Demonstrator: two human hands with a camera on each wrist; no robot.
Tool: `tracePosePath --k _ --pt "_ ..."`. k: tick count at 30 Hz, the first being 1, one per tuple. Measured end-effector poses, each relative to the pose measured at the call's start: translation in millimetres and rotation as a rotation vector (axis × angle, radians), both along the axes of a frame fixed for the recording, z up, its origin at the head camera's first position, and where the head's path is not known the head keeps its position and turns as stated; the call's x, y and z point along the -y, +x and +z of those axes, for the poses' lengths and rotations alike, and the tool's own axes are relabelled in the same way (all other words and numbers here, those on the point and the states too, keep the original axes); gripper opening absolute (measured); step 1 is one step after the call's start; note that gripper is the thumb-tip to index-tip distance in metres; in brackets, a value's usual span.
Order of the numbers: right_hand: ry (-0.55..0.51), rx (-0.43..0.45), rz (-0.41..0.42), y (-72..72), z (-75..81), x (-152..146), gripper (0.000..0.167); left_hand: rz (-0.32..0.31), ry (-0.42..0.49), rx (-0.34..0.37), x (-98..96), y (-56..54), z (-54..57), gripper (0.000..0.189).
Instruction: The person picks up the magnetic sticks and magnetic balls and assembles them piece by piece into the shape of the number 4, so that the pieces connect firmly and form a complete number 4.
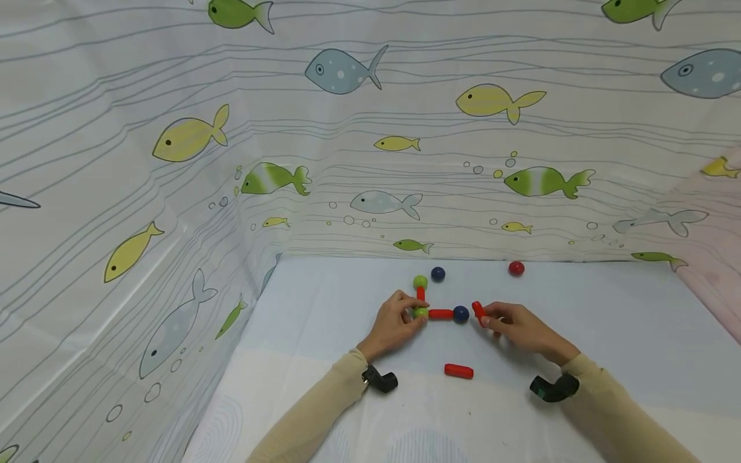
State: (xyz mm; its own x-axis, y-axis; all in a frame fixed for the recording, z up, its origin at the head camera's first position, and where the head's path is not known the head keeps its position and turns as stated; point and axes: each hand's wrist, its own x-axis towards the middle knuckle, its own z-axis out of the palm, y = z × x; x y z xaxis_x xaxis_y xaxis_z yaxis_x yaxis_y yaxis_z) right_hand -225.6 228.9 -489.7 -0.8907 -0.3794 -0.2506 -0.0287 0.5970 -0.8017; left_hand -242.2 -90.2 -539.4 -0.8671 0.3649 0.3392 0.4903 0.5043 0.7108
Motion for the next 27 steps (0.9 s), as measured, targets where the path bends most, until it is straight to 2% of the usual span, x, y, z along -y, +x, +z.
tracePosePath --k 8,13,20,27 --pt "0.010 0.026 -0.157 -20.2 1.8 3.4 0.063 0.010 -0.010 0.026 0.0 0.3 1.3 0.026" --pt "0.008 0.058 -0.224 -35.4 -0.9 7.6 0.068 0.007 -0.008 0.026 -0.1 1.9 1.1 0.026" --pt "-0.025 0.084 -0.274 -50.0 -3.7 19.6 0.061 -0.002 0.000 -0.002 -0.6 2.2 1.3 0.026" --pt "0.009 0.082 -0.272 -59.2 -12.9 28.1 0.059 0.002 -0.018 0.008 -1.2 2.2 2.2 0.026"
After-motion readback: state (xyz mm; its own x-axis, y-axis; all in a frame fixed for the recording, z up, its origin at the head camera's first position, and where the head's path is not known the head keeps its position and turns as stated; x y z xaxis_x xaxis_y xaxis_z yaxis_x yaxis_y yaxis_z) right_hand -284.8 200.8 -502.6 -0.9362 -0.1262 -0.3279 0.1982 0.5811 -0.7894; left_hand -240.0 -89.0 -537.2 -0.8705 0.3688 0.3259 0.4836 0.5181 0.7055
